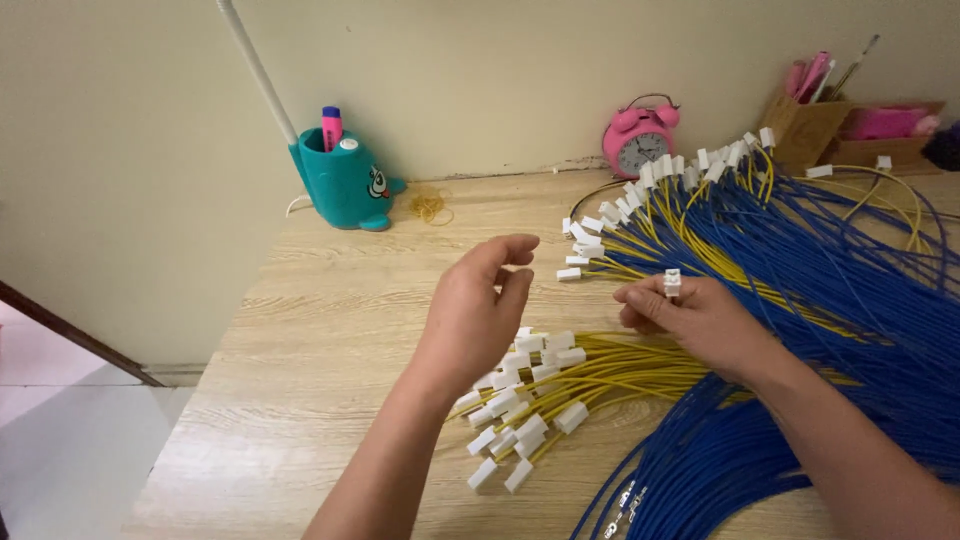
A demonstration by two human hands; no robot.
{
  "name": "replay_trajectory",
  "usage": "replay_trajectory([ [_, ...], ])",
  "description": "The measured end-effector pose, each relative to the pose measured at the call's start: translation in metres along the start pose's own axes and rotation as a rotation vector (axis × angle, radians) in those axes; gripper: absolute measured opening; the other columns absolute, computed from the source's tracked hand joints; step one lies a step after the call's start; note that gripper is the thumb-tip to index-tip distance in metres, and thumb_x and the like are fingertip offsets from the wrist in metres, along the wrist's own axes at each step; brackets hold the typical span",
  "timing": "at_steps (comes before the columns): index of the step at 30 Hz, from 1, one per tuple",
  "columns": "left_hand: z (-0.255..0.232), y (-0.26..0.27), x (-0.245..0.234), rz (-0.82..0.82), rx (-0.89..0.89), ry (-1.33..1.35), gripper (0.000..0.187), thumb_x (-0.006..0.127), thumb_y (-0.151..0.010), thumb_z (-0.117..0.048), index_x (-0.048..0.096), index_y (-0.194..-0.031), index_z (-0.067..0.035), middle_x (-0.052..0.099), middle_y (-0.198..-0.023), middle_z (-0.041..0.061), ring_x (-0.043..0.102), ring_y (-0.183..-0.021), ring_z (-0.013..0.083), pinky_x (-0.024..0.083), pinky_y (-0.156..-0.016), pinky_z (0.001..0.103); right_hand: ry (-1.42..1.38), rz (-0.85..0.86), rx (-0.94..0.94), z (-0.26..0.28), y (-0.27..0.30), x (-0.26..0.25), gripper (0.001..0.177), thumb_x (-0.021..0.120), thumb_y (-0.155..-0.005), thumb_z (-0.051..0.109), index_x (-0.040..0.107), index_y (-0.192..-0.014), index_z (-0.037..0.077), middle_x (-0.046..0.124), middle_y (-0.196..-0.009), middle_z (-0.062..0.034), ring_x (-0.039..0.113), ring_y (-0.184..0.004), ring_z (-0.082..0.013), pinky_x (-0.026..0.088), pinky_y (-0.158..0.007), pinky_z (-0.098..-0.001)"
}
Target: The person repeatedly picks yellow and blue cables with white connectors from a pile on a wooden desk and joins them together by hand. The person handles the cables one at a time, aligning and pressing the connectors to form pairs.
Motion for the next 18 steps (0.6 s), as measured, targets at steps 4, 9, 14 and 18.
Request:
replay_trajectory([
  [4,-0.002,-0.015,0.005,0.043,-0.142,0.026,0.034,0.057,-0.089,-0.013,0.065,-0.121,-0.018,0.071,-0.107,0.007,0.072,-0.091,0.0216,0.058,-0.075,0.035,0.014,-0.011,-0.027,-0.011,-0.006,-0.006,0.024,0.070,-0.088,0.012,0.074,-0.108,-0.001,0.076,-0.079,-0.0140,0.070,-0.076,-0.0179,0.056,-0.071,-0.0291],
  [9,0.001,-0.016,0.026,0.287,-0.180,-0.050,0.034,0.065,-0.083,-0.023,0.068,-0.117,-0.019,0.074,-0.103,0.005,0.072,-0.090,0.0220,0.057,-0.077,0.038,0.177,0.041,-0.062,-0.032,-0.018,-0.013,0.031,0.082,-0.074,0.006,0.078,-0.104,0.006,0.074,-0.082,-0.0062,0.065,-0.079,-0.0140,0.053,-0.074,-0.0288],
  [14,-0.008,-0.005,0.017,0.499,-0.254,-0.113,0.039,0.066,-0.082,-0.025,0.067,-0.120,-0.015,0.071,-0.114,0.012,0.069,-0.105,0.0300,0.054,-0.088,0.043,0.486,0.196,-0.294,-0.019,-0.014,0.003,0.022,0.075,-0.077,0.014,0.080,-0.098,0.012,0.077,-0.091,-0.0092,0.069,-0.094,-0.0253,0.052,-0.084,-0.0393],
  [18,0.008,-0.007,0.021,0.520,-0.271,-0.150,0.036,0.058,-0.087,-0.025,0.066,-0.121,-0.015,0.072,-0.112,0.010,0.068,-0.107,0.0291,0.052,-0.092,0.043,0.622,0.193,-0.339,-0.004,-0.005,0.010,0.016,0.066,-0.082,0.015,0.075,-0.094,0.008,0.074,-0.088,-0.0154,0.070,-0.092,-0.0332,0.052,-0.086,-0.0440],
])
Point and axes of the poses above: each hand's wrist, its own y-axis away from the middle knuckle, its own x-axis out of the palm, z = x × y, the point moved 4 cm from there along -y, towards the middle knuckle
